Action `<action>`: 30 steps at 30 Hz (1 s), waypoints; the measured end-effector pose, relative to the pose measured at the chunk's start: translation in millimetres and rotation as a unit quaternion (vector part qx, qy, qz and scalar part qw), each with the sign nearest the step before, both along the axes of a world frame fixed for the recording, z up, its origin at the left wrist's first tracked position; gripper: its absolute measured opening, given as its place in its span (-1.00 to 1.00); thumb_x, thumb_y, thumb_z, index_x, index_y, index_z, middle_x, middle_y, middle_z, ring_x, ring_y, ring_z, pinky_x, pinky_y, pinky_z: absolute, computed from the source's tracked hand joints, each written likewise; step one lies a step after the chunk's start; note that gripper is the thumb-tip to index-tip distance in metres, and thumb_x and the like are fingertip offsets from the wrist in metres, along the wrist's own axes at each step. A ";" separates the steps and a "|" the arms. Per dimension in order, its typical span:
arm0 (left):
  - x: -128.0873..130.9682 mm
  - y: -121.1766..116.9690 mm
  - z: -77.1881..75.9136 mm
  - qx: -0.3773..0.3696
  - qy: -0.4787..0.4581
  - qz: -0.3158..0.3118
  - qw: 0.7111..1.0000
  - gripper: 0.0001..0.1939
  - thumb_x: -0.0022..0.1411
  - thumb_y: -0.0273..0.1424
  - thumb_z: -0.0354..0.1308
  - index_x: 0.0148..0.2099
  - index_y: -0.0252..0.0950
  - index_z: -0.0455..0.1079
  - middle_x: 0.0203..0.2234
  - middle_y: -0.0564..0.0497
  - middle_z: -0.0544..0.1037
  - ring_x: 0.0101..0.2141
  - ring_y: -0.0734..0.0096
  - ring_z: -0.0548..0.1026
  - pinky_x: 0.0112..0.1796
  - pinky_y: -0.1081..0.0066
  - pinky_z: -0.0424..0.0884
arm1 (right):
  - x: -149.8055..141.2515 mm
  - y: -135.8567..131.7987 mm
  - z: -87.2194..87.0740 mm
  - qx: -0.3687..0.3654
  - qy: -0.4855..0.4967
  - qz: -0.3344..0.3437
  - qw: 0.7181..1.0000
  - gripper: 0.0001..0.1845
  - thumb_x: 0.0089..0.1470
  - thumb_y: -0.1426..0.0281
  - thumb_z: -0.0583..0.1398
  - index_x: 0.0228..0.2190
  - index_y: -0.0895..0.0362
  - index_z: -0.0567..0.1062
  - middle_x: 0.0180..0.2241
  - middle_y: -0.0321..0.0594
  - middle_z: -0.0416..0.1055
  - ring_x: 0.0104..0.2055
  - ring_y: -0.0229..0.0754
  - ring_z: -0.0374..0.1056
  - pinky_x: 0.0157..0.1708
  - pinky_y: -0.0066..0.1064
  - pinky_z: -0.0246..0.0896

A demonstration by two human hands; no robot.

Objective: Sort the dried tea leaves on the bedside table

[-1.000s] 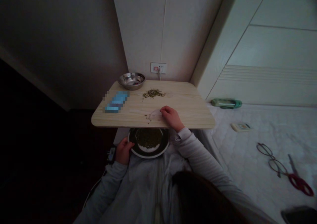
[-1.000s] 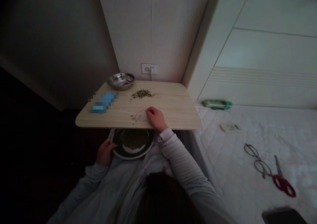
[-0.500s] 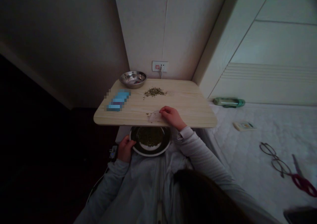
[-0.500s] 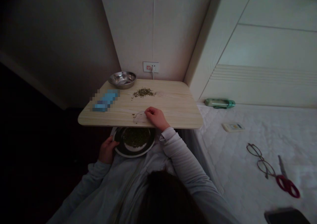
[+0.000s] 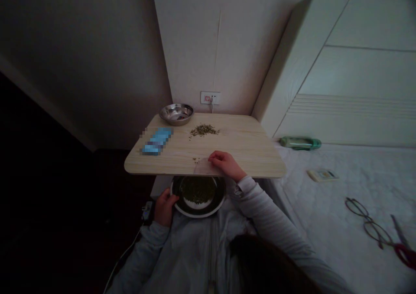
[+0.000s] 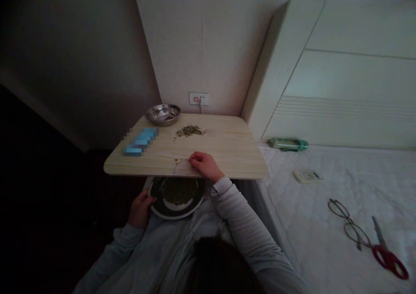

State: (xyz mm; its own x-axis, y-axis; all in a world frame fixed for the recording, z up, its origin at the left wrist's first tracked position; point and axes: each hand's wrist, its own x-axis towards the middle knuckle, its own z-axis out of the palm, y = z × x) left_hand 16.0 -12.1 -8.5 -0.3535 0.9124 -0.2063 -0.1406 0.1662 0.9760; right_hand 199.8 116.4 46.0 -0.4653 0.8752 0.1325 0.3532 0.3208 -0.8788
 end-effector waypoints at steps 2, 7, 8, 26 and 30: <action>-0.1 -0.2 1.3 -0.005 -0.002 0.001 1.000 -0.88 -0.25 -0.45 0.01 -0.51 -0.32 0.26 -0.69 0.16 0.33 -0.58 0.51 0.27 -0.53 0.50 0.17 | -0.5 1.3 -0.5 0.000 0.012 -0.006 1.000 -0.80 -0.21 0.32 0.01 -0.55 0.19 0.33 -0.65 -0.36 0.26 -0.60 -0.41 0.12 -0.56 -0.57 -0.01; 1.6 -0.8 7.6 -0.010 0.011 0.005 1.000 -0.89 -0.25 -0.44 0.00 -0.53 -0.32 0.26 -0.69 0.14 0.33 -0.57 0.48 0.28 -0.52 0.48 0.18 | -2.1 7.6 -3.9 0.043 0.058 -0.126 0.989 -0.75 -0.17 0.27 -0.03 -0.52 0.18 0.31 -0.62 -0.33 0.26 -0.54 -0.38 0.16 -0.48 -0.53 0.03; 2.2 -1.0 8.8 -0.011 0.012 0.005 1.000 -0.89 -0.25 -0.44 0.00 -0.53 -0.33 0.26 -0.68 0.13 0.33 -0.58 0.48 0.28 -0.53 0.48 0.18 | -2.5 8.6 -4.5 0.048 0.060 -0.141 0.987 -0.75 -0.17 0.26 -0.03 -0.51 0.18 0.31 -0.62 -0.33 0.26 -0.53 -0.37 0.16 -0.46 -0.52 0.04; 0.5 -0.7 6.4 0.007 0.010 -0.011 1.000 -0.90 -0.24 -0.43 0.01 -0.53 -0.31 0.23 -0.70 0.15 0.31 -0.58 0.48 0.28 -0.52 0.48 0.18 | 2.6 16.3 -8.4 0.033 0.130 -0.209 0.969 -0.64 -0.16 0.34 -0.09 -0.29 0.18 0.28 -0.53 -0.29 0.25 -0.46 -0.34 0.14 -0.39 -0.49 0.04; -0.1 -0.6 4.0 0.010 0.010 -0.003 1.000 -0.92 -0.24 -0.45 0.01 -0.54 -0.31 0.23 -0.70 0.17 0.30 -0.58 0.51 0.27 -0.51 0.50 0.17 | 3.0 15.5 -7.6 0.009 0.138 -0.214 0.967 -0.62 -0.20 0.38 -0.08 -0.27 0.16 0.27 -0.51 -0.30 0.26 -0.48 -0.34 0.13 -0.40 -0.49 0.04</action>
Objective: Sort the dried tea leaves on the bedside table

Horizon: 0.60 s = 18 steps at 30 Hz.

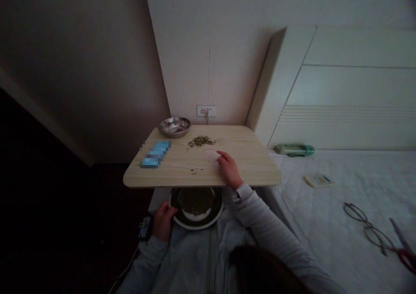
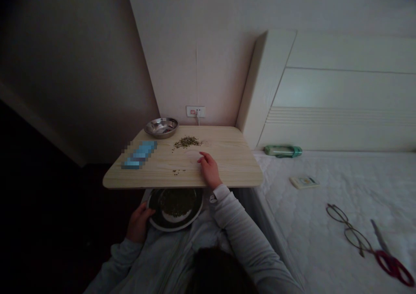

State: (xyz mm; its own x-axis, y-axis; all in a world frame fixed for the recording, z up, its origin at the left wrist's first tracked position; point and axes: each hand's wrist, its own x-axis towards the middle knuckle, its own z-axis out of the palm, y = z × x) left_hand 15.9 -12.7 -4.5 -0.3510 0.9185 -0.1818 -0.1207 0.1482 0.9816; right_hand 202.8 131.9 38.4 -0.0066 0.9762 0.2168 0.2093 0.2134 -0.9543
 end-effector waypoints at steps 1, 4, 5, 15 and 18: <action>-0.2 0.0 -0.9 0.002 -0.004 0.000 1.000 -0.92 -0.23 -0.45 0.01 -0.54 -0.30 0.23 -0.70 0.17 0.30 -0.59 0.51 0.26 -0.51 0.50 0.17 | -0.2 -0.2 0.5 0.000 0.000 0.002 1.000 -0.63 -0.21 0.39 -0.07 -0.27 0.16 0.27 -0.51 -0.30 0.26 -0.47 -0.35 0.13 -0.39 -0.48 0.04; -0.5 0.0 -2.6 0.006 -0.016 -0.006 1.000 -0.92 -0.22 -0.46 0.01 -0.52 -0.30 0.23 -0.69 0.16 0.31 -0.58 0.52 0.26 -0.50 0.50 0.17 | -1.3 -1.0 1.6 0.008 -0.001 0.012 1.000 -0.62 -0.24 0.40 -0.03 -0.26 0.17 0.25 -0.51 -0.31 0.26 -0.47 -0.36 0.14 -0.38 -0.49 0.04; -0.4 -0.1 -2.5 0.005 -0.020 -0.008 1.000 -0.91 -0.22 -0.46 0.01 -0.52 -0.30 0.24 -0.68 0.16 0.32 -0.58 0.52 0.26 -0.50 0.49 0.18 | -1.8 -1.3 1.6 0.011 -0.001 0.015 1.000 -0.61 -0.24 0.40 -0.02 -0.25 0.17 0.23 -0.51 -0.31 0.26 -0.48 -0.36 0.14 -0.39 -0.49 0.05; 1.2 0.8 2.2 -0.002 -0.007 0.006 1.000 -0.91 -0.24 -0.46 0.01 -0.53 -0.32 0.24 -0.69 0.15 0.32 -0.58 0.50 0.26 -0.52 0.50 0.17 | -4.5 -4.8 0.4 0.037 -0.096 0.051 0.993 -0.67 -0.23 0.43 -0.03 -0.30 0.12 0.26 -0.52 -0.33 0.28 -0.50 -0.37 0.16 -0.42 -0.48 0.05; 1.2 0.8 3.0 0.000 -0.002 0.012 1.000 -0.89 -0.25 -0.46 0.01 -0.52 -0.32 0.25 -0.69 0.15 0.31 -0.57 0.50 0.26 -0.50 0.50 0.17 | -4.9 -5.4 1.4 0.045 -0.117 0.064 0.990 -0.67 -0.21 0.44 -0.03 -0.30 0.12 0.27 -0.53 -0.33 0.28 -0.50 -0.37 0.16 -0.41 -0.48 0.06</action>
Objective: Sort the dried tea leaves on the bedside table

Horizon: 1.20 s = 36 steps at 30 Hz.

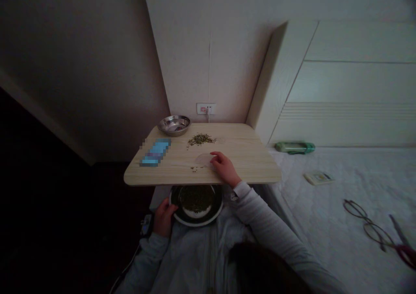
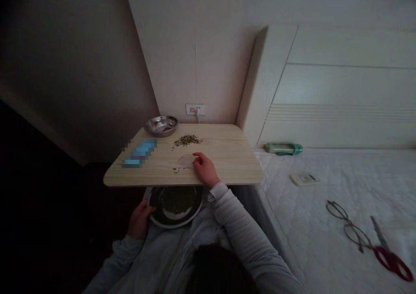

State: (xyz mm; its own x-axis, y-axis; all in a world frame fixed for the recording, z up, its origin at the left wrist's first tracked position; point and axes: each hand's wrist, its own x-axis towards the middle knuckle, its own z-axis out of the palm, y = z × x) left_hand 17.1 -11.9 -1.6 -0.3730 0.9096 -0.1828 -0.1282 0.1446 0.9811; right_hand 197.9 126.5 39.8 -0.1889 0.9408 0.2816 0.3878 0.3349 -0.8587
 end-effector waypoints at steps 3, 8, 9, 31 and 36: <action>0.0 0.0 0.7 -0.004 0.003 0.004 1.000 -0.91 -0.26 -0.46 0.01 -0.54 -0.32 0.25 -0.71 0.16 0.31 -0.58 0.51 0.26 -0.52 0.51 0.16 | -0.8 0.5 -1.3 0.007 -0.010 0.006 1.000 -0.67 -0.20 0.43 -0.03 -0.29 0.12 0.27 -0.52 -0.33 0.29 -0.49 -0.37 0.17 -0.40 -0.48 0.06; -1.0 0.7 -3.3 -0.003 -0.020 -0.003 1.000 -0.90 -0.25 -0.47 0.02 -0.53 -0.32 0.25 -0.70 0.16 0.32 -0.59 0.52 0.26 -0.53 0.52 0.16 | -1.7 1.4 -3.5 0.013 -0.026 0.028 0.999 -0.66 -0.20 0.44 -0.03 -0.27 0.11 0.27 -0.50 -0.32 0.31 -0.49 -0.38 0.17 -0.39 -0.48 0.06; -1.3 0.9 -4.6 -0.003 -0.026 -0.004 1.000 -0.90 -0.25 -0.47 0.02 -0.52 -0.32 0.25 -0.70 0.17 0.32 -0.59 0.53 0.26 -0.53 0.52 0.16 | -1.8 1.3 -3.4 0.014 -0.028 0.033 0.999 -0.65 -0.20 0.44 -0.03 -0.27 0.11 0.27 -0.49 -0.32 0.31 -0.48 -0.38 0.17 -0.38 -0.48 0.06; -1.0 0.9 -4.1 -0.001 -0.028 -0.003 1.000 -0.89 -0.25 -0.47 0.01 -0.51 -0.33 0.24 -0.71 0.16 0.31 -0.60 0.53 0.25 -0.53 0.50 0.16 | -0.5 -3.4 3.4 0.000 -0.003 0.093 0.996 -0.65 -0.18 0.43 -0.02 -0.25 0.14 0.28 -0.48 -0.31 0.30 -0.48 -0.40 0.15 -0.38 -0.51 0.05; -0.4 1.1 -4.0 -0.005 -0.023 0.003 1.000 -0.91 -0.26 -0.47 0.02 -0.54 -0.33 0.23 -0.73 0.18 0.28 -0.62 0.55 0.24 -0.55 0.51 0.15 | -0.5 -6.7 7.6 0.002 -0.012 0.141 0.990 -0.64 -0.19 0.46 -0.02 -0.24 0.14 0.28 -0.46 -0.30 0.31 -0.48 -0.42 0.14 -0.39 -0.52 0.05</action>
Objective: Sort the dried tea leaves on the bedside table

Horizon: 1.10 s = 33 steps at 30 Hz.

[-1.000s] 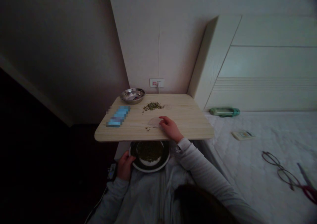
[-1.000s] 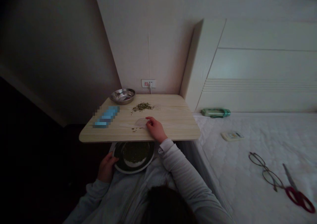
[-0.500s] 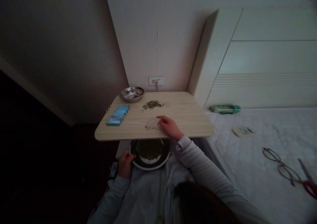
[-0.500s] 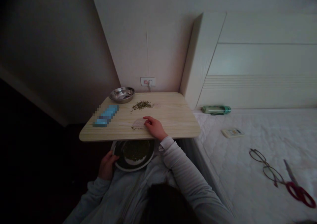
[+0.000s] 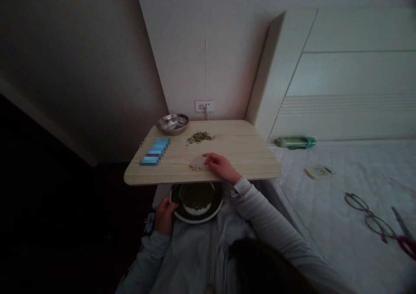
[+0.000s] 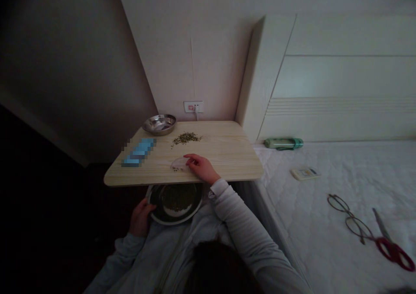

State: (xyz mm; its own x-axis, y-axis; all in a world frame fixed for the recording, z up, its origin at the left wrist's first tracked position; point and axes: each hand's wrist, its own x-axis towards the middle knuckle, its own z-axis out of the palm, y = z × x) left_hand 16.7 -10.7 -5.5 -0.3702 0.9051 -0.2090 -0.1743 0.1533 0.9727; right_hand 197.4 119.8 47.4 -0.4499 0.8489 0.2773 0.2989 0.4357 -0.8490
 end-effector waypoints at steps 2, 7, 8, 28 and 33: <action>0.6 -0.1 1.0 -0.003 0.004 0.001 1.000 -0.92 -0.25 -0.46 0.02 -0.55 -0.33 0.22 -0.73 0.18 0.28 -0.63 0.55 0.24 -0.56 0.51 0.14 | -0.2 -0.8 0.1 0.001 -0.008 0.010 1.000 -0.64 -0.19 0.46 -0.02 -0.25 0.14 0.28 -0.46 -0.31 0.32 -0.48 -0.42 0.14 -0.40 -0.53 0.05; 2.5 -1.0 5.3 0.001 0.005 0.004 1.000 -0.87 -0.25 -0.45 0.01 -0.51 -0.33 0.24 -0.71 0.16 0.31 -0.60 0.52 0.26 -0.53 0.49 0.17 | -0.8 0.0 -2.2 0.007 -0.021 -0.015 1.000 -0.65 -0.20 0.43 0.00 -0.27 0.13 0.30 -0.47 -0.31 0.31 -0.48 -0.41 0.15 -0.39 -0.52 0.05; 2.5 -1.0 5.7 0.000 0.005 0.002 1.000 -0.87 -0.26 -0.45 0.01 -0.51 -0.34 0.25 -0.71 0.15 0.32 -0.60 0.51 0.27 -0.52 0.49 0.17 | -0.8 0.4 -2.8 0.007 -0.022 -0.025 0.999 -0.65 -0.20 0.43 0.00 -0.27 0.13 0.30 -0.47 -0.31 0.31 -0.48 -0.41 0.15 -0.39 -0.52 0.05; -1.9 -0.3 0.9 0.002 0.013 -0.014 1.000 -0.88 -0.24 -0.47 0.01 -0.50 -0.32 0.25 -0.69 0.15 0.32 -0.57 0.51 0.26 -0.50 0.50 0.16 | -3.5 2.5 -3.0 0.022 -0.037 -0.099 0.994 -0.66 -0.18 0.43 -0.03 -0.26 0.12 0.29 -0.49 -0.32 0.30 -0.50 -0.39 0.16 -0.42 -0.51 0.05; -0.3 0.0 2.2 0.003 0.002 -0.009 1.000 -0.90 -0.24 -0.46 0.01 -0.53 -0.32 0.24 -0.70 0.16 0.32 -0.58 0.51 0.26 -0.52 0.50 0.16 | -4.5 1.4 -3.0 0.024 -0.033 -0.062 0.997 -0.64 -0.19 0.47 -0.04 -0.24 0.12 0.27 -0.45 -0.31 0.31 -0.48 -0.40 0.17 -0.40 -0.51 0.06</action>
